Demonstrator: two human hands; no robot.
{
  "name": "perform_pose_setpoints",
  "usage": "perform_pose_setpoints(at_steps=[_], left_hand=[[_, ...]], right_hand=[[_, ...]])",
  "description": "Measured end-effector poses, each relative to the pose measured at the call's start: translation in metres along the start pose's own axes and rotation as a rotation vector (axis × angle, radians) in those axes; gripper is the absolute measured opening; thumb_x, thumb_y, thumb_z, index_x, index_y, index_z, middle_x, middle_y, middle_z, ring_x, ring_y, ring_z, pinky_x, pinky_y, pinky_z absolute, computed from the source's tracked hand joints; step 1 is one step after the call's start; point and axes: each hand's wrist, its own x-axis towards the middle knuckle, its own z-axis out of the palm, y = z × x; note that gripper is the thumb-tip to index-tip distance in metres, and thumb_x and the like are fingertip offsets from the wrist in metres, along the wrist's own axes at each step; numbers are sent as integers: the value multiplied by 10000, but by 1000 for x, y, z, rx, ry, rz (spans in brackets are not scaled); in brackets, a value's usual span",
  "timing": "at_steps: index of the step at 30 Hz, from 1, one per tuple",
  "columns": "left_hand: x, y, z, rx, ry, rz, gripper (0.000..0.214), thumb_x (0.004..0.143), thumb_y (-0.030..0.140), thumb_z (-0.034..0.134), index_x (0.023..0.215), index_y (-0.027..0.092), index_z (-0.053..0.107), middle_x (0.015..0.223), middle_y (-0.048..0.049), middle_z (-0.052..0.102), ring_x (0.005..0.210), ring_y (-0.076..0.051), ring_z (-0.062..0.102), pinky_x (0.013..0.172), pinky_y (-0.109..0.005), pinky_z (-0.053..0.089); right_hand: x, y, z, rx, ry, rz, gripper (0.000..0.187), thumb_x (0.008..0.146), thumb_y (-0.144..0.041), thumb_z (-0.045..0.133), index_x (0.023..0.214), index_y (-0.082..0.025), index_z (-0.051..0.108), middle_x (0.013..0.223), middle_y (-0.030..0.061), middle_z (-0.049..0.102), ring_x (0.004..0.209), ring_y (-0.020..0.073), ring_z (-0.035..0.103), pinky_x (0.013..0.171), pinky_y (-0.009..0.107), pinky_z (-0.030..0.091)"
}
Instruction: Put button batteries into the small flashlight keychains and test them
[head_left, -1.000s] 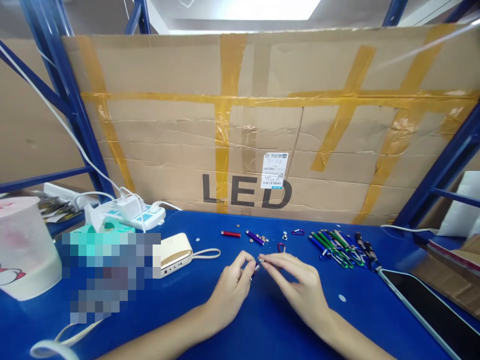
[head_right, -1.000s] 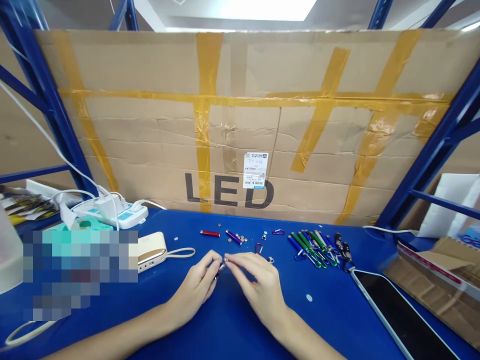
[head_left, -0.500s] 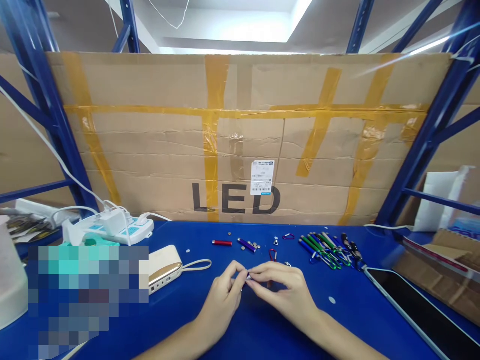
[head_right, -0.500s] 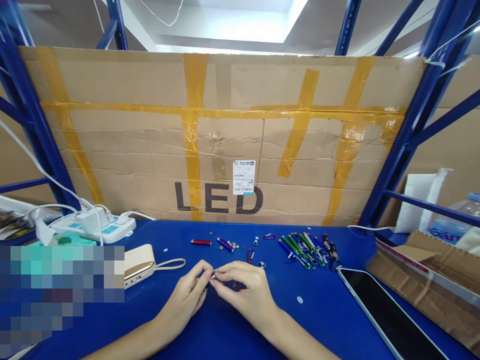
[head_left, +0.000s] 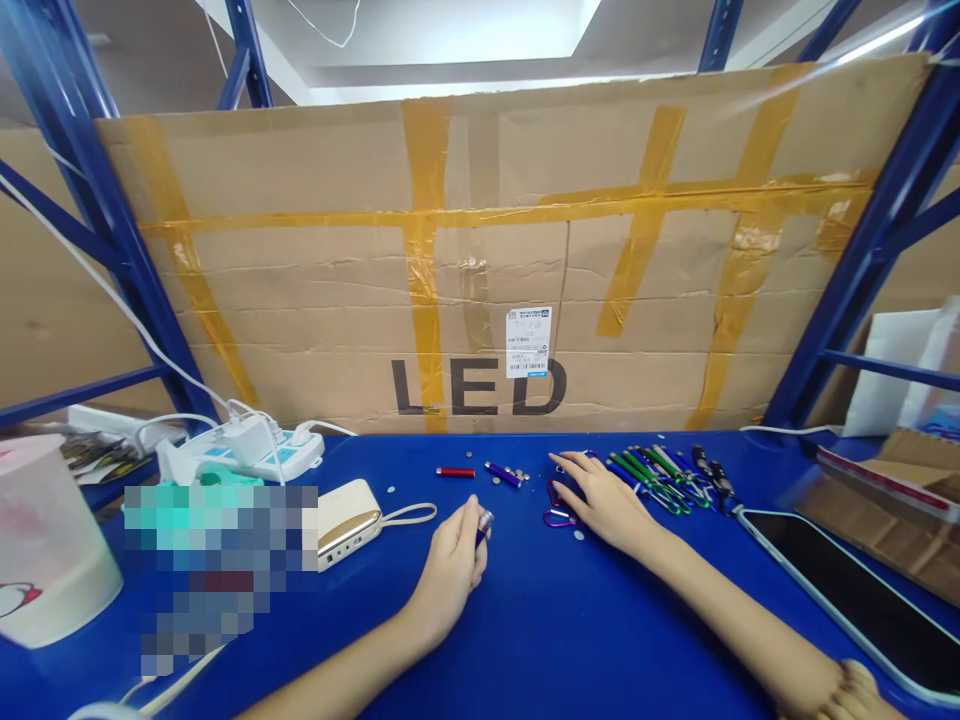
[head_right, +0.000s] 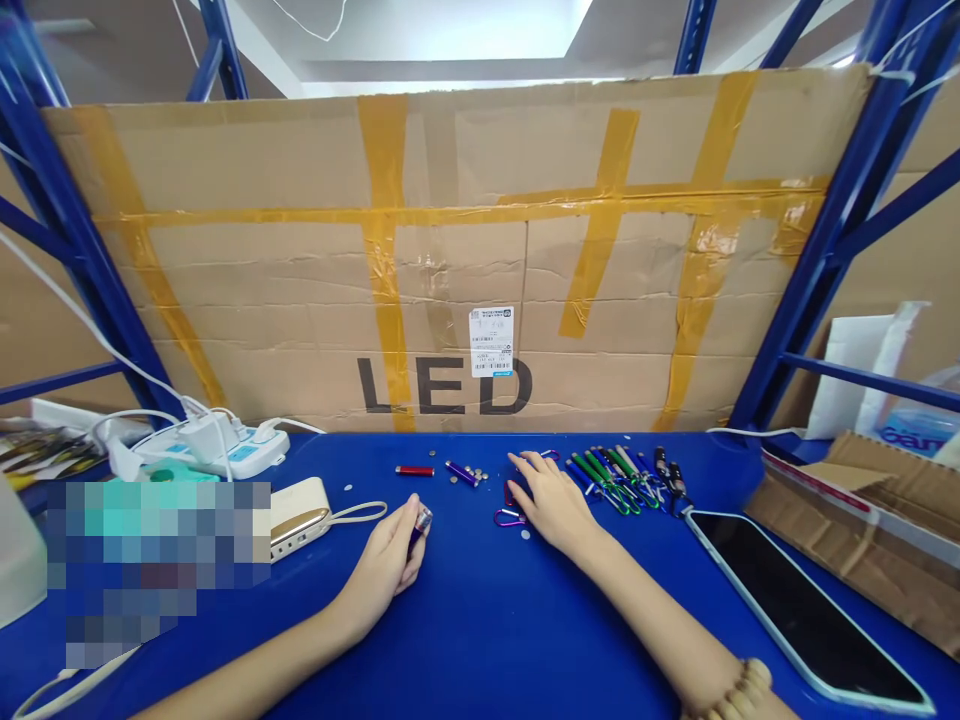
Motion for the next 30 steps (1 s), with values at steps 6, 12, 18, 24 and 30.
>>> perform_pose_setpoints(at_steps=[6,12,18,24,30], left_hand=[[3,0,0,-32,-13,-54,582,599,756,445,578,179,370,361,104,254,320,-23,208,347,-176,152],[3,1,-2,-59,-19,-54,513,608,659,517,577,160,403,457,77,323,347,-14,223,366,-190,115],[4,-1,-4,-100,-53,-41,500,634,628,499,503,176,331,434,76,274,351,-13,184,383,-191,105],[4,-3,-5,-23,-84,-41,536,667,644,427,432,191,259,406,80,186,345,-19,158,387,-201,117],[0,0,-4,119,-53,41,567,706,659,391,413,191,262,383,59,211,358,-40,178,398,-216,124]], right_hand=[[5,17,14,-2,-38,-72,370,904,-281,329,1118,-177,614,1166,91,587,1104,242,507,904,385,433],[8,16,12,78,-48,-135,246,817,-136,471,921,-163,692,915,82,665,868,200,614,792,299,483],[2,2,4,11,-24,-100,225,836,-181,459,854,-155,682,840,90,636,731,189,611,665,293,483],[-4,-22,-7,425,245,-159,184,816,-266,519,767,-176,672,818,61,640,745,163,600,683,279,478],[-28,-71,-3,1078,-23,54,308,693,-435,644,746,-135,692,692,57,677,616,165,632,616,285,525]])
